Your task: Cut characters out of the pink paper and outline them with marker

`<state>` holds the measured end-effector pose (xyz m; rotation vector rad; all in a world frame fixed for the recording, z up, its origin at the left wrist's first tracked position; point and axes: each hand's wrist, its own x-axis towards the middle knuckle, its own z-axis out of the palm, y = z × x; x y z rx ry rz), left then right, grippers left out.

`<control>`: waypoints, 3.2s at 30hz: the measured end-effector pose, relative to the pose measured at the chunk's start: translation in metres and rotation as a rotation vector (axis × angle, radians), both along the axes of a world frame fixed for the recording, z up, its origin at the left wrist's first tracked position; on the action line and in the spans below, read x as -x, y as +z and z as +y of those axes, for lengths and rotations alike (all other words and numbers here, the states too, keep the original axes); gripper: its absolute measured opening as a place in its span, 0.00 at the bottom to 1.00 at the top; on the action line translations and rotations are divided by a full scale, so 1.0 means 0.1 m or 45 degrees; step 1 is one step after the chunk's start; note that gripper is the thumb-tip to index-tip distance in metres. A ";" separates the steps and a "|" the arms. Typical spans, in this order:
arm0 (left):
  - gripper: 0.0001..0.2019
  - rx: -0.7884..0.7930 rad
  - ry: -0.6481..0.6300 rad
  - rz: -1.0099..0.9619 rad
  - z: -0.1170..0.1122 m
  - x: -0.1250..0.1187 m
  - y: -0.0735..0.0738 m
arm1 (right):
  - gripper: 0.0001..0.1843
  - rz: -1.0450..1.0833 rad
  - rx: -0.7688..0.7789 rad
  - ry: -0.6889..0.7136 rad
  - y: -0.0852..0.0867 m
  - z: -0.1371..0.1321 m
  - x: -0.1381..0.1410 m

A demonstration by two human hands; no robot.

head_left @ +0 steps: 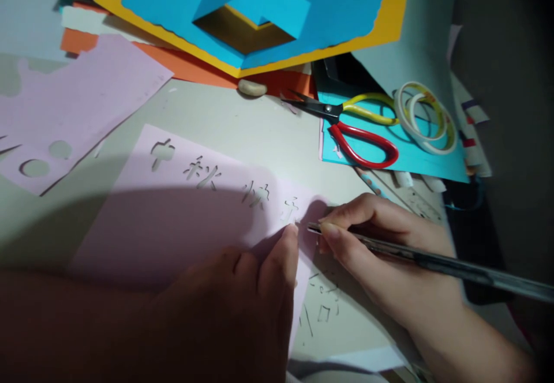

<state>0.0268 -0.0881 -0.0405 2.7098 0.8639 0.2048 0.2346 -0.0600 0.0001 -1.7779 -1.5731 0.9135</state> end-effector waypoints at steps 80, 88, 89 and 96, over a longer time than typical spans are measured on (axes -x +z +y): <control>0.23 0.513 0.791 -0.353 1.19 1.17 0.73 | 0.23 0.072 -0.509 0.094 -0.34 0.16 -0.14; 0.16 0.938 0.663 -0.230 1.33 1.20 0.35 | 0.25 -0.089 -0.515 0.064 -0.16 0.06 -0.19; 0.17 0.990 0.658 -0.256 1.34 1.23 0.31 | 0.24 -0.124 -0.496 0.101 -0.10 0.02 -0.22; 0.22 1.239 0.727 -0.505 1.38 1.40 0.26 | 0.17 -0.211 -0.438 0.209 0.07 -0.14 -0.51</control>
